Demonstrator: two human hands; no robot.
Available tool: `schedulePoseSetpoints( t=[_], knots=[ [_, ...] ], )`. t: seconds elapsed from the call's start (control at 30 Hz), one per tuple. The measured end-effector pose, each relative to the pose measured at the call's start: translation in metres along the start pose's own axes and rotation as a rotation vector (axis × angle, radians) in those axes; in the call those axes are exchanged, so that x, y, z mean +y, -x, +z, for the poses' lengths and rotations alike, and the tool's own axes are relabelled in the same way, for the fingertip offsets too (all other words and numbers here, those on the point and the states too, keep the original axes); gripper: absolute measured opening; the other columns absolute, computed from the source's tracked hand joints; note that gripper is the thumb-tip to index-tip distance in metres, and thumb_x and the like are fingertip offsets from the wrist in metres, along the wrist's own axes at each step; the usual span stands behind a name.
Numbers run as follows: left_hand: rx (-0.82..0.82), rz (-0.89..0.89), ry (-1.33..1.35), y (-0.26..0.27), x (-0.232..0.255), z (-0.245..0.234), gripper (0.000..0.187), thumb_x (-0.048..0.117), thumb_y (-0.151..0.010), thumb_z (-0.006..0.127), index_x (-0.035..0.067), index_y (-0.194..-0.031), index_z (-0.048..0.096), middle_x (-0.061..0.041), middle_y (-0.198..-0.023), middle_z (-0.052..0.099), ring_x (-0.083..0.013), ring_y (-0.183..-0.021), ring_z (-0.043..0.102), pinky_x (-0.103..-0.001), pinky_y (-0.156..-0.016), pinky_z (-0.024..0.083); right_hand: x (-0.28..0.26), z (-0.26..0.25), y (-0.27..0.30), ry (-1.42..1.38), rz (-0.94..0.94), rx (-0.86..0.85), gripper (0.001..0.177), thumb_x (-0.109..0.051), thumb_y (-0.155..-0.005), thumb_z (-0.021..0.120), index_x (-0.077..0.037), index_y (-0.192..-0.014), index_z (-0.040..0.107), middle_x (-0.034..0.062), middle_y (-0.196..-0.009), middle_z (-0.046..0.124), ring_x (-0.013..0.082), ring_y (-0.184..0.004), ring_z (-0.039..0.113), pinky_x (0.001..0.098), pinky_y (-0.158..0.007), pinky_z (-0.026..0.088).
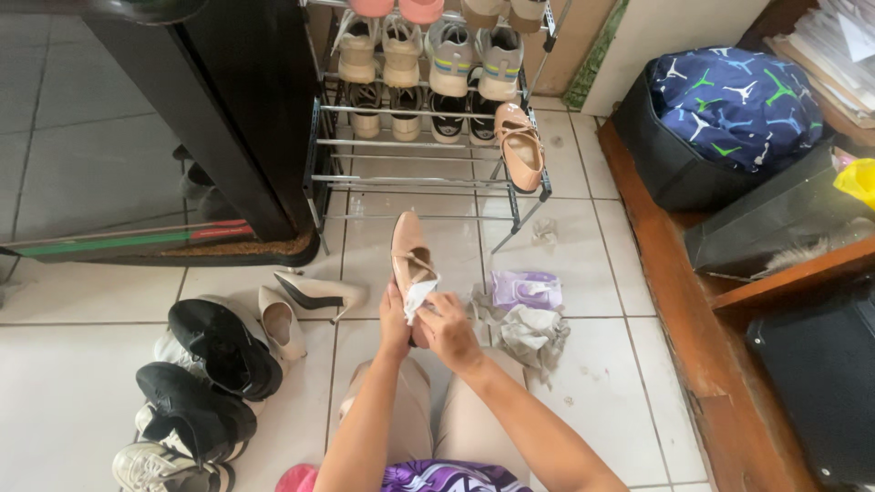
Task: The person sits on the floor and wipes a pair of beige high-heeled shoes with a white wipe, cleaning the exterior and interior surfaces. The person then wipes a white high-heeled shoe in the same manner.
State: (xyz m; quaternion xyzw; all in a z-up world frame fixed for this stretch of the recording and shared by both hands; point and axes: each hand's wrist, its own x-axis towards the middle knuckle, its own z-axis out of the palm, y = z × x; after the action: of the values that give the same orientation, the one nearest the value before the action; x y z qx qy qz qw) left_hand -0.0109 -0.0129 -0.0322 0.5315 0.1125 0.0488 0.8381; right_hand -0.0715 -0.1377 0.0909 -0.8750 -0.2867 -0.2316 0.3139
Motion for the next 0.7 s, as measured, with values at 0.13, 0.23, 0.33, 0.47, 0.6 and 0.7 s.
schedulePoseSetpoints(
  t=[0.13,0.23,0.33,0.47,0.6,0.7],
  knots=[
    [0.03,-0.052,0.153,-0.01,0.005,-0.002,0.053,0.039,-0.11,0.032,0.003,-0.144,0.052,-0.012,-0.129,0.064,-0.0208,-0.115,0.061,-0.035,-0.098,0.051,-0.003,-0.011,0.013,0.019,-0.116,-0.063,0.025,0.004,-0.079,0.071,-0.003,-0.103,0.074,0.0097,-0.113,0.066,0.035,-0.103,0.06,0.0422,-0.095,0.051],
    [0.028,-0.144,0.29,-0.016,0.024,-0.007,0.053,0.041,-0.11,0.031,0.005,-0.144,0.049,-0.01,-0.128,0.063,-0.0225,-0.115,0.063,-0.039,-0.098,0.053,0.002,-0.021,0.041,-0.096,-0.008,0.002,0.029,0.005,-0.082,0.07,-0.006,-0.108,0.07,0.0101,-0.114,0.068,0.0322,-0.104,0.063,0.0393,-0.092,0.052],
    [0.004,-0.204,0.4,-0.021,0.042,-0.003,0.049,0.043,-0.108,0.033,0.01,-0.142,0.048,-0.007,-0.128,0.063,-0.0213,-0.115,0.064,-0.039,-0.099,0.053,0.021,-0.02,0.063,-0.445,0.496,0.026,0.038,0.002,-0.088,0.071,-0.008,-0.123,0.061,0.0092,-0.107,0.068,0.0216,-0.095,0.066,0.034,-0.082,0.056],
    [-0.217,-0.071,0.554,-0.029,0.035,0.033,0.037,0.043,-0.113,0.037,0.011,-0.128,0.05,-0.01,-0.124,0.062,-0.0227,-0.112,0.063,-0.042,-0.098,0.054,0.048,-0.01,0.065,-0.816,0.747,-0.022,0.087,0.003,-0.086,0.075,-0.019,-0.157,0.031,0.009,-0.11,0.06,0.011,-0.087,0.061,0.0285,-0.073,0.055],
    [-0.136,-0.193,0.485,-0.046,0.034,0.078,0.033,0.044,-0.108,0.037,0.017,-0.12,0.051,-0.006,-0.118,0.062,-0.0209,-0.105,0.063,-0.04,-0.092,0.054,0.062,0.001,0.033,-0.912,0.637,0.108,0.089,0.007,-0.083,0.072,-0.018,-0.156,0.028,0.0064,-0.14,0.054,0.011,-0.085,0.061,0.0287,-0.074,0.056],
    [-0.172,-0.136,0.503,-0.067,0.035,0.102,0.036,0.044,-0.11,0.035,0.014,-0.12,0.051,-0.005,-0.116,0.062,-0.0179,-0.106,0.062,-0.037,-0.092,0.054,0.079,-0.001,0.002,-0.718,0.522,0.236,0.081,0.01,-0.085,0.07,-0.014,-0.153,0.033,0.0106,-0.14,0.056,0.0138,-0.086,0.065,0.0286,-0.076,0.057]
  ],
)
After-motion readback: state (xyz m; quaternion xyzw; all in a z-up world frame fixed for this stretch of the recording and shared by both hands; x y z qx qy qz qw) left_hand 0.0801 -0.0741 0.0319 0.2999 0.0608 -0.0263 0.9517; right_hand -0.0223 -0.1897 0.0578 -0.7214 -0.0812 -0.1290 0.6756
